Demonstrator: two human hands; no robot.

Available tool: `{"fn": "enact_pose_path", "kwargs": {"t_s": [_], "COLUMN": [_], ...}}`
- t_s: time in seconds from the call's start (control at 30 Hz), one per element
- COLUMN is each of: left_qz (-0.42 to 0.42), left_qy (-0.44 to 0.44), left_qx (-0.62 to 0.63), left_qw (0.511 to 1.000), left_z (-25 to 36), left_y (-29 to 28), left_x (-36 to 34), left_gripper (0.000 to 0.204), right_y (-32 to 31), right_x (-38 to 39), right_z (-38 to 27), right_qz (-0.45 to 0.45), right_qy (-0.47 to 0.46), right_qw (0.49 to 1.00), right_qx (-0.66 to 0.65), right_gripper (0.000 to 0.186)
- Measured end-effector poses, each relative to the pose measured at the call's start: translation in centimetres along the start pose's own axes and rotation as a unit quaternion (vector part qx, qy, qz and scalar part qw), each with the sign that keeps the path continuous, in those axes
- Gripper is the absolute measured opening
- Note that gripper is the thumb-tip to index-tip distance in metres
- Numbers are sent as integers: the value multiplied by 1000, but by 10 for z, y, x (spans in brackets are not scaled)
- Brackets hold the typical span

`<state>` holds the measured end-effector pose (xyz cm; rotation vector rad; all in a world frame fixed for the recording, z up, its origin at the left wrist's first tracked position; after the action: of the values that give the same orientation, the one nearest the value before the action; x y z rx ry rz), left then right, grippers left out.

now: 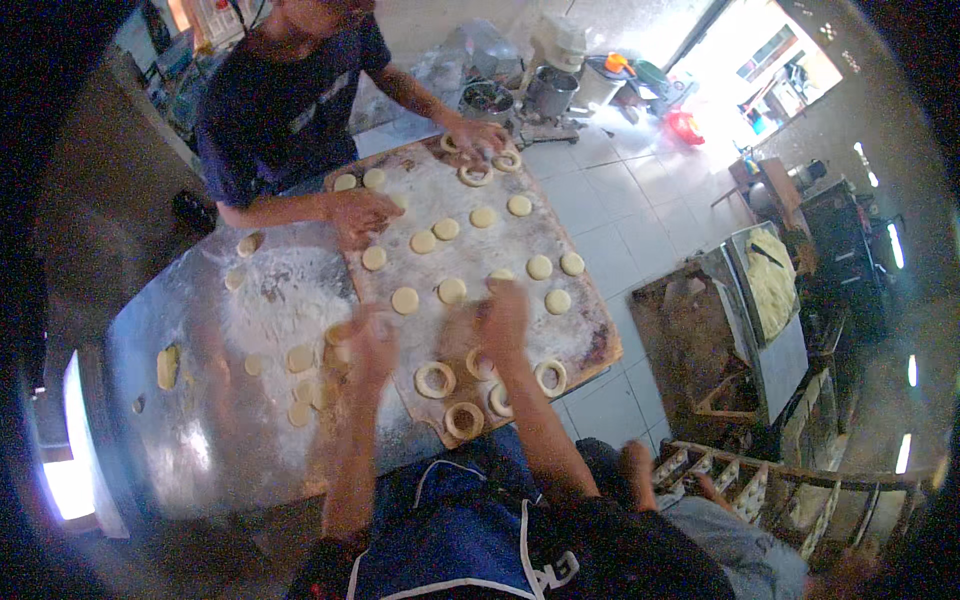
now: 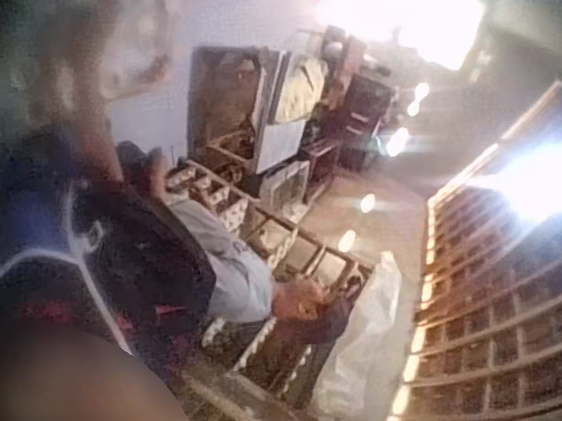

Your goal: The person shapes small flattened dough pieces into ring shapes by hand and arranges them on a wooden board. Another person works alongside, rolling and shaping dough as well. The camera wearer places the completed board onto a wooden rack.

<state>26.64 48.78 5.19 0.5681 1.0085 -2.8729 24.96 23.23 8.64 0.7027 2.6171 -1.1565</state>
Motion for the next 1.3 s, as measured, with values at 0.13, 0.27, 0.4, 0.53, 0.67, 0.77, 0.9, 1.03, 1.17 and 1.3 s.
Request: {"fn": "enact_pose_path", "kwargs": {"t_s": [0.13, 0.27, 0.4, 0.53, 0.67, 0.77, 0.9, 1.03, 1.17, 1.3], "left_qz": [-122, -178, -179, -209, 76, 186, 181, 215, 193, 221], "left_qy": [159, 186, 166, 30, -128, -129, -211, -150, -139, -162], "left_qx": [-52, -202, -268, 71, 32, -76, -218, -174, -165, -55], "left_qw": [978, 945, 932, 975, 988, 971, 936, 949, 957, 960], "left_z": [107, 139, 129, 90, 9, -59, -120, -114, -97, -82], "left_y": [138, 203, 201, 169, 0, -130, -194, -214, -224, -207], "left_x": [-28, -49, -59, -47, 19, 61, 94, 119, 152, 142], "left_gripper": [34, 35, 36, 40, 36, 29, 39, 44, 34, 24], "right_y": [-53, -60, -50, -30, 74, 155, 228, 285, 288, 267], "right_x": [-14, -23, -34, -28, -1, 16, 30, 55, 73, 54], "right_z": [98, 148, 166, 104, -12, -116, -195, -222, -224, -193], "right_qz": [4, -82, -229, -265, -377, -382, -243, -365, -331, -255], "right_qy": [70, 120, 189, 147, 28, -157, -262, -198, -256, -5], "right_qw": [957, 971, 941, 952, 921, 900, 931, 900, 905, 912], "right_qx": [281, 190, 163, -38, -90, -141, -70, -130, -74, -320], "right_gripper": [35, 28, 29, 26, 25, 23, 20, 17, 6, 22]}}
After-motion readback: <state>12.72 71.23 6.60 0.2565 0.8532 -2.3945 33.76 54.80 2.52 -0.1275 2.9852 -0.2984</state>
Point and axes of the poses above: each hand's wrist, its own x-axis away from the middle knuckle, its own y-axis out of the palm, z = x × y, the point moved 10 cm from there along -x, towards the middle knuckle, and after that the axes turned 11 degrees about y, right-handed, at the moved point
